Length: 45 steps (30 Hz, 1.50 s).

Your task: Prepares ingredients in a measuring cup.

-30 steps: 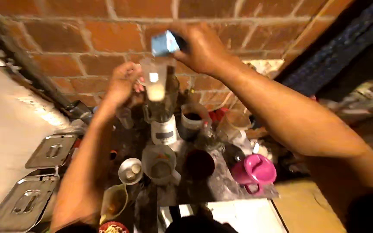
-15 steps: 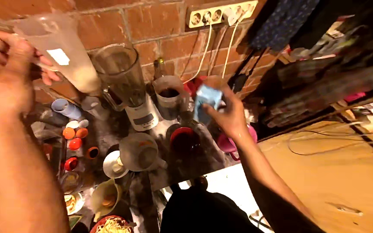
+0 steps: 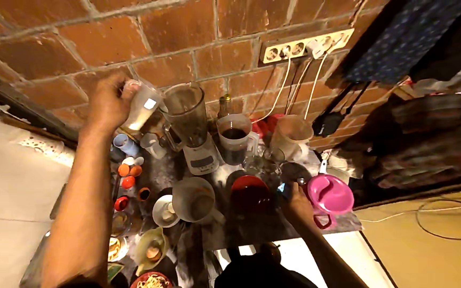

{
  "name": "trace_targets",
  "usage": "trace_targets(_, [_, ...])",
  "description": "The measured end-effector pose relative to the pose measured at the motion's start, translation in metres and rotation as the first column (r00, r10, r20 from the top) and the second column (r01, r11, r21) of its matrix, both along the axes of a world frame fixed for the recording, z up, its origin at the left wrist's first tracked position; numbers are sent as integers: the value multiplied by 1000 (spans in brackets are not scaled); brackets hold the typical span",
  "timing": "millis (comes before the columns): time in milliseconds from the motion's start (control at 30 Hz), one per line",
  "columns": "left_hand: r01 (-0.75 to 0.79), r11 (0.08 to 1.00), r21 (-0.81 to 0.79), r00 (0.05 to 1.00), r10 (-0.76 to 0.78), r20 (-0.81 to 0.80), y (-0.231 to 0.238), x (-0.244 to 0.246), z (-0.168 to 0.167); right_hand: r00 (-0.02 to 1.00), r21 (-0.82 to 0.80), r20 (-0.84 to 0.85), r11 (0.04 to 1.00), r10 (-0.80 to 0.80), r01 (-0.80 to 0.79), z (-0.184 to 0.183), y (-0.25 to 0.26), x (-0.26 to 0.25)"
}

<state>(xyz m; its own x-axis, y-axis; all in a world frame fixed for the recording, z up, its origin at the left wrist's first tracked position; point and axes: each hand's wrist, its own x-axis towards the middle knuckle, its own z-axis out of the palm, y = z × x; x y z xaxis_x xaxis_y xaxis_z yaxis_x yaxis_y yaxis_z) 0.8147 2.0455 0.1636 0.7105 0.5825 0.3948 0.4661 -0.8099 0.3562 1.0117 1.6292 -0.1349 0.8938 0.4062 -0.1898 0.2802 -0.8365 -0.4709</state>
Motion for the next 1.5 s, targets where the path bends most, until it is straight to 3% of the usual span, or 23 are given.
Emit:
trace_targets(467, [89,968,234,933,1,-361,-2,57,18,1000,15,17,1000,17,-17,0,1,5])
trace_targets(667, [144,948,284,913,-17,-407,-2,66,16,997,4,-32,998,68,-67,11,0,3])
trace_targets(900, [216,909,355,885,-29,-465,-8,78,16,955,175,249,963,159,-206,29,-4,-16])
trace_targets(1033, [274,886,373,852,-43,-523,-15,90,13,927,293,281,897,249,-330,28,0,-30])
trace_targets(1267, [351,843,408,787,-29,-617,-20,111,-1,897,304,196,845,396,-439,28,10,-45])
trace_targets(1500, [328,860,392,836,-71,-545,-12,105,-9,898,298,176,848,403,-438,28,10,-44])
